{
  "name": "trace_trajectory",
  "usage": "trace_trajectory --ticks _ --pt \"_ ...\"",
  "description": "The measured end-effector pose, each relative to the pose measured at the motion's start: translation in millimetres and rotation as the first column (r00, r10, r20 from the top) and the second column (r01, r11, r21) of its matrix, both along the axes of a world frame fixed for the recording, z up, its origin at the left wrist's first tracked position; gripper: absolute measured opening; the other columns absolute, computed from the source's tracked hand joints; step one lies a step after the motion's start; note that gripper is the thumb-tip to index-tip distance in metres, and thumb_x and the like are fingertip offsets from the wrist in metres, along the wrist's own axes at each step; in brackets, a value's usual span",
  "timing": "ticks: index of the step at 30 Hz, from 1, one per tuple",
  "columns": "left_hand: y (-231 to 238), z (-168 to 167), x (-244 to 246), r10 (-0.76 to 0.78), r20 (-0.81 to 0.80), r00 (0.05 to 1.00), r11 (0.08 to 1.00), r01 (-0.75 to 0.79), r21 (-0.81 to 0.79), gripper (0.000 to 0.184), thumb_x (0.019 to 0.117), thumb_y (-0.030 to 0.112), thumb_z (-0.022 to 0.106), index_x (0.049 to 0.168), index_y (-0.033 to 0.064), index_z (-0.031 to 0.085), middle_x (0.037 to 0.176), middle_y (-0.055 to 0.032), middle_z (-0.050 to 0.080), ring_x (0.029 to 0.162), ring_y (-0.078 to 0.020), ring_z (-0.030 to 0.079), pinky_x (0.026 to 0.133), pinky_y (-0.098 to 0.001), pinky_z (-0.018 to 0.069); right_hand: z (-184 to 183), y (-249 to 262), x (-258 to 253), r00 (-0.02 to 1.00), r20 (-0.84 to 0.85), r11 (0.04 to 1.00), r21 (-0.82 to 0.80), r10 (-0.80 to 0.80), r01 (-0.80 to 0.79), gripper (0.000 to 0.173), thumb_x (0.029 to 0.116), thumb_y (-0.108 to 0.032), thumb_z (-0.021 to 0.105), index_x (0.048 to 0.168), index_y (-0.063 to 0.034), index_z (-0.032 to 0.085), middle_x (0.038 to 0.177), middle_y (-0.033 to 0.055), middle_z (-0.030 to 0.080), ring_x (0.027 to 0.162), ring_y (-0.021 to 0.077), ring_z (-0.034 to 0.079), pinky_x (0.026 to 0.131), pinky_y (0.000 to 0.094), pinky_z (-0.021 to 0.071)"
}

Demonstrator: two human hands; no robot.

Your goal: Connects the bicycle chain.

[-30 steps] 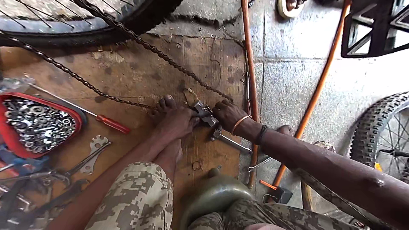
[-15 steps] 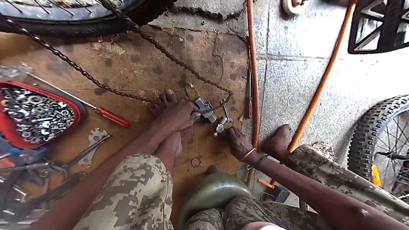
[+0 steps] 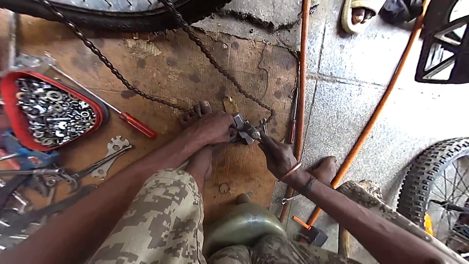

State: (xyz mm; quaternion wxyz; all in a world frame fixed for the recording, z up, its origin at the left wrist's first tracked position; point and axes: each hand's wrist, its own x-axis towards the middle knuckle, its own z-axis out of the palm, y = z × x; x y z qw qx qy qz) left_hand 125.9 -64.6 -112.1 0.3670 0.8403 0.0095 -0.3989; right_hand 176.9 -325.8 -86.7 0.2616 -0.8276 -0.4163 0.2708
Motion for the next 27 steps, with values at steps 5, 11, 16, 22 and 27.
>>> trace_trajectory --ticks 5,11,16,22,27 --pt "1 -4 0 0.020 0.005 1.000 1.000 -0.020 -0.020 0.025 0.1043 0.036 0.057 0.106 0.0184 0.075 0.097 -0.0065 0.072 0.096 -0.0264 0.069 0.085 -0.0522 0.0544 37 6 11 0.994 0.078 0.969 0.240 -0.072 0.052 0.035 0.1060 -0.017 0.051 0.133 0.0017 0.063 0.097 0.0150 0.071 0.080 0.0161 0.069 0.072 0.0322 0.0589" --pt "1 2 3 0.000 0.000 1.000 1.000 0.000 0.006 0.020 0.1002 0.033 0.063 0.107 0.0181 0.075 0.100 -0.0069 0.071 0.098 -0.0271 0.069 0.086 -0.0515 0.0550 1 2 13 1.000 0.018 0.999 -0.037 0.007 -0.007 0.037 0.1036 -0.018 0.053 0.135 -0.0026 0.065 0.086 0.0119 0.072 0.066 0.0236 0.070 0.060 0.0434 0.0593" --pt "3 -3 3 -0.001 0.012 1.000 1.000 0.001 -0.005 0.023 0.1024 0.035 0.060 0.104 0.0170 0.075 0.096 -0.0066 0.071 0.095 -0.0263 0.069 0.084 -0.0511 0.0550 33 8 17 0.989 0.116 0.971 0.230 -0.089 0.060 0.037 0.1052 -0.017 0.049 0.132 0.0035 0.063 0.100 0.0150 0.074 0.081 0.0155 0.071 0.074 0.0344 0.0608" --pt "0 -3 3 0.006 0.017 1.000 1.000 -0.006 0.006 0.023 0.1008 0.035 0.063 0.105 0.0166 0.075 0.098 -0.0069 0.072 0.097 -0.0269 0.069 0.087 -0.0516 0.0550 3 8 12 0.997 0.077 1.000 -0.014 -0.006 0.007 0.036 0.1042 -0.022 0.053 0.133 -0.0046 0.067 0.085 0.0086 0.072 0.064 0.0193 0.068 0.058 0.0402 0.0583" --pt "1 -8 3 -0.011 0.030 0.999 1.000 0.011 -0.003 0.023 0.1022 0.035 0.060 0.103 0.0174 0.075 0.096 -0.0065 0.071 0.095 -0.0259 0.069 0.085 -0.0510 0.0547 12 3 5 0.995 0.067 0.986 0.153 -0.076 0.065 0.035 0.1026 -0.018 0.053 0.130 0.0000 0.066 0.093 0.0105 0.073 0.074 0.0162 0.070 0.067 0.0378 0.0615"
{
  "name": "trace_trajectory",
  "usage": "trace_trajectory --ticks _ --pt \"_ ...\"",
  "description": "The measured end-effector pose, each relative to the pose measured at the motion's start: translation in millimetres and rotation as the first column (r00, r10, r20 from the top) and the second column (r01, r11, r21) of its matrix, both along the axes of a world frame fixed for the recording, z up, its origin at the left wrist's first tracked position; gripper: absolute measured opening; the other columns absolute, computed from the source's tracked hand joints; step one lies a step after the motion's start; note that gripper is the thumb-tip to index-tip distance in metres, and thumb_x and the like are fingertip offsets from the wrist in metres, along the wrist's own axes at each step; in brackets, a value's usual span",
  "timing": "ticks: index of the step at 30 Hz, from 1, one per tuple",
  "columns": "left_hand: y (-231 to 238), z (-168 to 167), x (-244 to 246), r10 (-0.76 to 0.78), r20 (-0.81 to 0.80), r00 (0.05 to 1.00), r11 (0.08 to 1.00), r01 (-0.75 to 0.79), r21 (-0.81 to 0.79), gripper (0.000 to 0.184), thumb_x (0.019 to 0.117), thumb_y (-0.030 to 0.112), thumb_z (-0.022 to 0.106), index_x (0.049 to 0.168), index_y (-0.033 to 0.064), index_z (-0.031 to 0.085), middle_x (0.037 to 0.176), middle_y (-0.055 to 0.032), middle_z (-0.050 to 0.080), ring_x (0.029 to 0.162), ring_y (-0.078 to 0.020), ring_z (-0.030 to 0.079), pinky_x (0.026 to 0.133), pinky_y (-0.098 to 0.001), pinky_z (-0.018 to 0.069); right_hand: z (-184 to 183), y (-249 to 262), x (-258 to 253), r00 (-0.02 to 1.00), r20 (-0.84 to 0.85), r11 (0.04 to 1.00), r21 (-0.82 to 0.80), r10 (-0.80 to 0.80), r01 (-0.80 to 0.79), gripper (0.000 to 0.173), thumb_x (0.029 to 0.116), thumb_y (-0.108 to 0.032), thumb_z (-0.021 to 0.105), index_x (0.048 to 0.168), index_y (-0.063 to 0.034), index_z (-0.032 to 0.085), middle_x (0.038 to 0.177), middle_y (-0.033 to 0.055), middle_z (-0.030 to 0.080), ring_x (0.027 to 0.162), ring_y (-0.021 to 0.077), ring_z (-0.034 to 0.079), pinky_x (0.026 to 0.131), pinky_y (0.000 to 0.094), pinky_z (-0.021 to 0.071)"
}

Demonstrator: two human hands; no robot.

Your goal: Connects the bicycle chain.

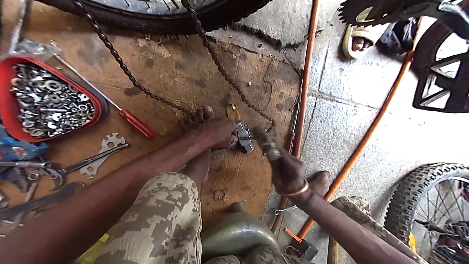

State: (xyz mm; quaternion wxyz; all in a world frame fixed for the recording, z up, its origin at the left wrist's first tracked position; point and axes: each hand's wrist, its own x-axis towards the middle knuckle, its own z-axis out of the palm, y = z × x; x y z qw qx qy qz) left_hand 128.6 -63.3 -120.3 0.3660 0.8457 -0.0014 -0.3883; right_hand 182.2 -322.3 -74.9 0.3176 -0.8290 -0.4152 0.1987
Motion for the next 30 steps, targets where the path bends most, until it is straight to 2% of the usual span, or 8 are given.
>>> trace_trajectory --ticks 4,8,11,17,21,24,27,30 --pt "1 4 3 0.018 -0.013 1.000 0.999 -0.017 0.027 0.023 0.1014 0.037 0.061 0.104 0.0190 0.075 0.099 -0.0051 0.072 0.098 -0.0252 0.069 0.088 -0.0503 0.0553 -35 -42 -24 0.999 -0.015 0.956 -0.289 0.047 -0.050 0.039 0.1030 -0.024 0.053 0.137 -0.0096 0.065 0.089 0.0096 0.074 0.066 0.0238 0.071 0.058 0.0465 0.0601" --pt "-1 2 1 0.015 -0.041 0.999 1.000 -0.014 0.028 0.024 0.1021 0.037 0.059 0.105 0.0201 0.075 0.098 -0.0042 0.072 0.097 -0.0244 0.068 0.087 -0.0489 0.0549 -41 -75 -22 0.986 0.073 0.957 -0.262 0.150 -0.126 0.038 0.1028 -0.037 0.050 0.110 -0.0107 0.076 0.094 0.0060 0.074 0.078 0.0183 0.072 0.065 0.0387 0.0609" --pt "1 5 3 0.019 -0.065 0.998 0.999 -0.016 0.038 0.025 0.1025 0.037 0.059 0.110 0.0191 0.074 0.102 -0.0053 0.071 0.102 -0.0247 0.068 0.091 -0.0485 0.0542 -30 -29 30 0.993 0.105 0.984 -0.178 0.045 -0.025 0.029 0.0963 -0.030 0.056 0.095 -0.0069 0.075 0.101 0.0095 0.074 0.086 0.0218 0.073 0.069 0.0438 0.0618" --pt "0 9 2 0.015 -0.088 0.996 0.999 -0.012 0.035 0.027 0.1026 0.041 0.058 0.111 0.0207 0.075 0.105 -0.0049 0.072 0.105 -0.0245 0.068 0.095 -0.0488 0.0535 -71 122 135 0.994 -0.100 0.976 -0.218 -0.039 0.016 0.036 0.0973 -0.019 0.069 0.130 -0.0040 0.065 0.114 0.0179 0.069 0.091 0.0273 0.072 0.082 0.0446 0.0618" --pt "-1 5 -1 0.029 -0.067 0.997 0.999 -0.027 0.026 0.025 0.1027 0.040 0.058 0.107 0.0223 0.075 0.103 -0.0029 0.072 0.103 -0.0222 0.068 0.093 -0.0472 0.0539 -105 161 161 0.974 -0.015 0.944 -0.243 0.228 -0.224 0.016 0.0956 -0.014 0.066 0.102 -0.0017 0.073 0.094 0.0176 0.069 0.084 0.0331 0.070 0.079 0.0535 0.0572" --pt "-1 7 0 0.018 -0.086 0.996 1.000 -0.016 0.021 0.025 0.1030 0.039 0.058 0.111 0.0234 0.076 0.107 -0.0026 0.072 0.107 -0.0227 0.068 0.096 -0.0477 0.0539 -80 145 147 0.980 -0.197 0.995 -0.087 0.030 -0.048 0.017 0.0995 -0.012 0.062 0.098 0.0024 0.071 0.087 0.0129 0.071 0.072 0.0225 0.071 0.072 0.0438 0.0618" --pt "0 9 3 0.018 -0.100 0.995 1.000 -0.016 0.015 0.026 0.1035 0.039 0.057 0.111 0.0220 0.075 0.106 -0.0034 0.073 0.106 -0.0231 0.068 0.095 -0.0480 0.0540 -17 104 112 0.729 -0.660 0.969 0.008 -0.180 0.247 0.017 0.1008 -0.009 0.061 0.113 0.0024 0.067 0.096 0.0113 0.073 0.082 0.0203 0.074 0.077 0.0402 0.0656" --pt "0 12 5 0.036 -0.119 0.992 0.999 -0.034 0.018 0.025 0.1029 0.039 0.058 0.107 0.0210 0.075 0.102 -0.0043 0.072 0.102 -0.0241 0.069 0.092 -0.0495 0.0550 25 59 65 0.455 -0.878 0.934 0.025 -0.151 0.357 0.019 0.0987 -0.018 0.066 0.115 -0.0087 0.070 0.102 0.0091 0.072 0.085 0.0160 0.069 0.076 0.0340 0.0607"
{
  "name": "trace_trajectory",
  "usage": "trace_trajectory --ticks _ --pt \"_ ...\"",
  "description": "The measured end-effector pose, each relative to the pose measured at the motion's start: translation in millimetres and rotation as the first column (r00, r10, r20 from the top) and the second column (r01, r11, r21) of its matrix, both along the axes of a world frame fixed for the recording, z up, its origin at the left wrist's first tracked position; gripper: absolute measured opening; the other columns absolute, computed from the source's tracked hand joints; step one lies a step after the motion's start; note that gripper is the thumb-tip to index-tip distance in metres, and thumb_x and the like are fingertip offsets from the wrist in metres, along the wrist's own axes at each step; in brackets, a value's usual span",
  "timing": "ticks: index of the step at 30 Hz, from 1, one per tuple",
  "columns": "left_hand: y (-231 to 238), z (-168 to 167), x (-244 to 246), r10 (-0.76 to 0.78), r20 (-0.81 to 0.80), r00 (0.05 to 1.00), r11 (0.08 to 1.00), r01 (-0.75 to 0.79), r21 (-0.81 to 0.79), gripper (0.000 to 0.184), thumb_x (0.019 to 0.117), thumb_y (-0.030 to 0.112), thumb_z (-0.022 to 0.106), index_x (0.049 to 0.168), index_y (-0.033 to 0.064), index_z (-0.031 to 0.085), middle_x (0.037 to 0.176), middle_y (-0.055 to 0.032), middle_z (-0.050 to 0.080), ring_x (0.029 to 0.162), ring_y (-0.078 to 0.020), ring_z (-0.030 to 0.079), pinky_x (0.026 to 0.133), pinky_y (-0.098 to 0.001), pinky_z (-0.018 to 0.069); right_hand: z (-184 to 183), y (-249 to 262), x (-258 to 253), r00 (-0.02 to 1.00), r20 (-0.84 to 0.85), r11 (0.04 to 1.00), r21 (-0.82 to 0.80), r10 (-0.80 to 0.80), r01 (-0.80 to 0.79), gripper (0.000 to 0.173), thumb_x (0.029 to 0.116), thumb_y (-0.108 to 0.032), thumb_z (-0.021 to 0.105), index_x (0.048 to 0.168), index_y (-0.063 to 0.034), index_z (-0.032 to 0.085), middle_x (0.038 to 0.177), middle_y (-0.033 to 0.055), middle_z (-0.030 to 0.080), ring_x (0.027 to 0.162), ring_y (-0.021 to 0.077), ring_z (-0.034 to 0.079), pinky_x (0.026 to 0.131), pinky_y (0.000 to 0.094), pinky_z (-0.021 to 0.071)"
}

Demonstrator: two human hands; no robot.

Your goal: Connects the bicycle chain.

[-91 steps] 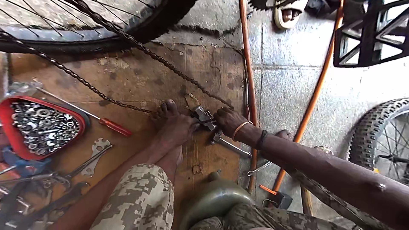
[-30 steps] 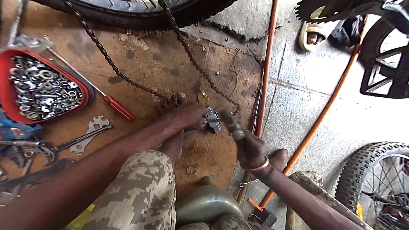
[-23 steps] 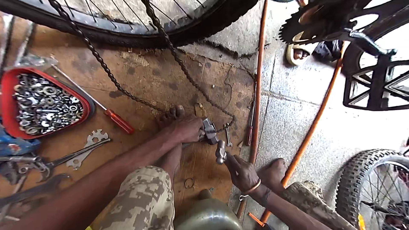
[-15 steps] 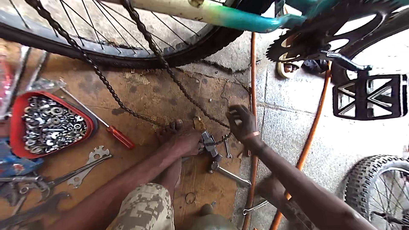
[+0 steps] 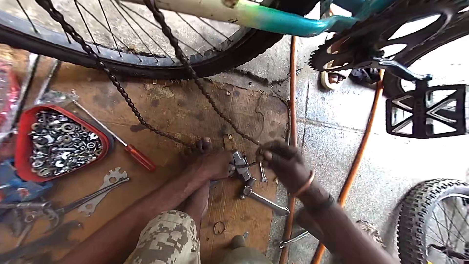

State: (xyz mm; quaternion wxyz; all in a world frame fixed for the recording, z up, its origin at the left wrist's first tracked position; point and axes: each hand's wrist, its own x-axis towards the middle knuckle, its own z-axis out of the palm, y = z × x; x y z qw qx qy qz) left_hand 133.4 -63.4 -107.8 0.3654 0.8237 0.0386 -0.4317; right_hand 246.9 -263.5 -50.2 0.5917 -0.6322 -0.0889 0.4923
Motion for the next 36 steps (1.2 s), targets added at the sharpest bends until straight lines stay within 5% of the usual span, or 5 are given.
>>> trace_trajectory --ticks 11,16,20,29,36 --pt "-3 -10 -7 -0.016 0.002 1.000 1.000 0.016 -0.021 0.030 0.1044 0.037 0.052 0.111 0.0183 0.074 0.106 -0.0069 0.072 0.107 -0.0261 0.067 0.096 -0.0519 0.0525 41 -5 -24 0.967 -0.236 0.930 0.368 0.096 -0.003 0.021 0.0996 -0.009 0.066 0.119 -0.0024 0.071 0.113 0.0171 0.072 0.094 0.0227 0.073 0.083 0.0374 0.0632" --pt "-3 -2 -5 -0.013 -0.019 1.000 1.000 0.013 -0.006 0.028 0.1037 0.039 0.056 0.111 0.0187 0.075 0.104 -0.0062 0.072 0.103 -0.0256 0.068 0.092 -0.0498 0.0543 -2 -32 -29 0.960 0.261 0.994 -0.061 0.103 -0.090 0.017 0.0986 -0.009 0.065 0.113 -0.0027 0.072 0.098 0.0120 0.075 0.078 0.0211 0.074 0.072 0.0371 0.0657" --pt "-3 -2 -3 -0.016 -0.001 1.000 1.000 0.016 -0.012 0.027 0.1042 0.038 0.057 0.110 0.0193 0.075 0.103 -0.0053 0.073 0.101 -0.0240 0.069 0.091 -0.0487 0.0546 -44 -57 -52 0.646 0.682 0.917 -0.393 0.343 -0.072 0.020 0.0912 -0.006 0.069 0.110 -0.0047 0.074 0.102 0.0062 0.072 0.081 0.0117 0.071 0.075 0.0317 0.0637" --pt "-2 -10 -2 -0.043 0.024 0.999 0.999 0.043 0.008 0.023 0.1025 0.039 0.060 0.104 0.0216 0.075 0.099 -0.0040 0.071 0.098 -0.0241 0.068 0.087 -0.0501 0.0546 -71 -29 -70 0.390 0.803 0.892 -0.425 0.450 -0.154 0.018 0.0952 -0.008 0.066 0.110 0.0002 0.073 0.101 0.0151 0.071 0.082 0.0258 0.072 0.067 0.0410 0.0612" --pt "-2 -10 0 -0.052 0.006 0.999 0.999 0.052 0.000 0.022 0.1036 0.036 0.059 0.107 0.0212 0.075 0.100 -0.0050 0.072 0.099 -0.0252 0.068 0.089 -0.0510 0.0540 -79 -28 -60 0.430 0.791 0.900 -0.384 0.435 -0.204 0.021 0.0938 -0.009 0.066 0.110 0.0026 0.072 0.096 0.0168 0.070 0.078 0.0274 0.071 0.065 0.0430 0.0603"
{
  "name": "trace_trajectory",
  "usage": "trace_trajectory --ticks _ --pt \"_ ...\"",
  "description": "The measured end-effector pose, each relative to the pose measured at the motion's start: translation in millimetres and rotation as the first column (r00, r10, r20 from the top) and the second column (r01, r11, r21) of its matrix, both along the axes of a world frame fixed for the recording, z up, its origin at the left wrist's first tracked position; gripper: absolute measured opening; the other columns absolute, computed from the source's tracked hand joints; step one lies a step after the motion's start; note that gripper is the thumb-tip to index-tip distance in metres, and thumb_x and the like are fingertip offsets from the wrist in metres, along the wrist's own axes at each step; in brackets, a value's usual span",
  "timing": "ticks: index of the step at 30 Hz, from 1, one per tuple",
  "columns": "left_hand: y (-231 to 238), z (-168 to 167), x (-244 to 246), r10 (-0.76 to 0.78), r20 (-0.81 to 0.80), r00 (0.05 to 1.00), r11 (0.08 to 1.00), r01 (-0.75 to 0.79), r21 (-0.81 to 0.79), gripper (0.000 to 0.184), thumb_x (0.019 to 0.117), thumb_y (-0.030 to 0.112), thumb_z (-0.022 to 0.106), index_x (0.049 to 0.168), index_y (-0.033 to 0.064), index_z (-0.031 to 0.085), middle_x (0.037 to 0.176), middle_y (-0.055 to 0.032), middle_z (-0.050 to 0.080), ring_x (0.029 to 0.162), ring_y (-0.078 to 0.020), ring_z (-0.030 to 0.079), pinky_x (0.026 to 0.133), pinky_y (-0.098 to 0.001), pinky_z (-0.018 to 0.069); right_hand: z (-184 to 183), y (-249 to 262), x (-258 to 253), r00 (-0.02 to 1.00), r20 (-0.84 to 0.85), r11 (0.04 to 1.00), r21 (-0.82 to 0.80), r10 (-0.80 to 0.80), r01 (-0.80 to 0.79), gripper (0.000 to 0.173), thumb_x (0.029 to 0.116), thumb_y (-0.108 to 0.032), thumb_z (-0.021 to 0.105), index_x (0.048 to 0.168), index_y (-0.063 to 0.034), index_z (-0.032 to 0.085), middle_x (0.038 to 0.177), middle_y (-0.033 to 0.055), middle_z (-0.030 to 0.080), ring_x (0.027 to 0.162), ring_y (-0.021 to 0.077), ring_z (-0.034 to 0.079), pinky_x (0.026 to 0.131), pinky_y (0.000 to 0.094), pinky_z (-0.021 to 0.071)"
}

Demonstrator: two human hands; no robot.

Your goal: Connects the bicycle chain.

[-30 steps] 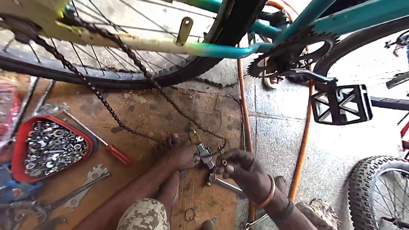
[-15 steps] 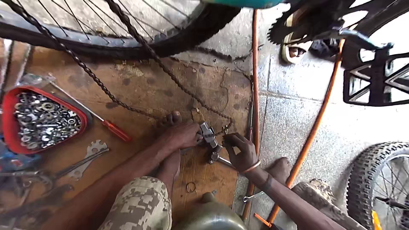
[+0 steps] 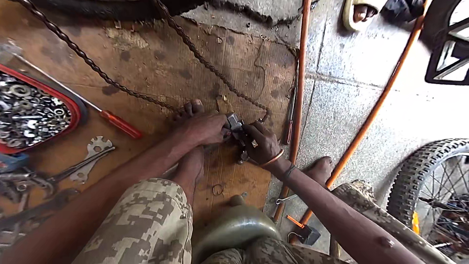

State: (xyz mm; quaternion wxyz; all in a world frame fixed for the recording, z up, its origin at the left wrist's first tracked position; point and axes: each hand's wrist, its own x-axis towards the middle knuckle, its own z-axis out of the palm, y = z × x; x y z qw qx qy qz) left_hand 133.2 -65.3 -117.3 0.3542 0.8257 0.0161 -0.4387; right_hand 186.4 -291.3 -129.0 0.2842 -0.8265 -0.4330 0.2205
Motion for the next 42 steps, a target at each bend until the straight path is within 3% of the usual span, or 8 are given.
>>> trace_trajectory --ticks 13,20,37,42 --pt "0 -3 -2 0.006 0.021 1.000 0.999 -0.007 0.038 0.022 0.1024 0.041 0.059 0.105 0.0247 0.074 0.098 -0.0027 0.071 0.098 -0.0239 0.068 0.086 -0.0512 0.0545 12 6 10 0.995 0.008 0.984 -0.145 0.102 -0.100 0.012 0.0897 -0.006 0.065 0.097 0.0007 0.071 0.088 0.0154 0.066 0.069 0.0286 0.067 0.057 0.0439 0.0565" --pt "2 -3 -2 0.012 0.055 0.998 1.000 -0.013 0.013 0.022 0.1027 0.038 0.059 0.103 0.0230 0.075 0.096 -0.0030 0.072 0.097 -0.0234 0.068 0.086 -0.0510 0.0540 6 6 10 0.994 -0.044 0.989 -0.103 0.105 -0.109 0.015 0.0933 -0.007 0.064 0.103 -0.0004 0.072 0.096 0.0165 0.069 0.078 0.0290 0.071 0.066 0.0450 0.0598" --pt "1 -2 -1 0.014 0.035 0.999 0.999 -0.016 0.034 0.022 0.1028 0.040 0.059 0.104 0.0239 0.074 0.097 -0.0021 0.071 0.098 -0.0230 0.068 0.087 -0.0503 0.0539 1 6 12 0.993 -0.036 0.990 -0.086 0.108 -0.111 0.017 0.0954 -0.014 0.066 0.103 -0.0001 0.072 0.090 0.0144 0.068 0.073 0.0259 0.069 0.064 0.0415 0.0591" --pt "2 -2 0 0.001 0.030 1.000 1.000 -0.002 0.029 0.022 0.1028 0.041 0.059 0.104 0.0254 0.074 0.096 -0.0011 0.071 0.096 -0.0217 0.068 0.086 -0.0496 0.0538 10 -10 6 0.997 -0.076 0.999 -0.013 -0.032 0.031 0.029 0.0892 -0.014 0.073 0.113 0.0024 0.068 0.092 0.0139 0.068 0.071 0.0216 0.067 0.064 0.0384 0.0590"
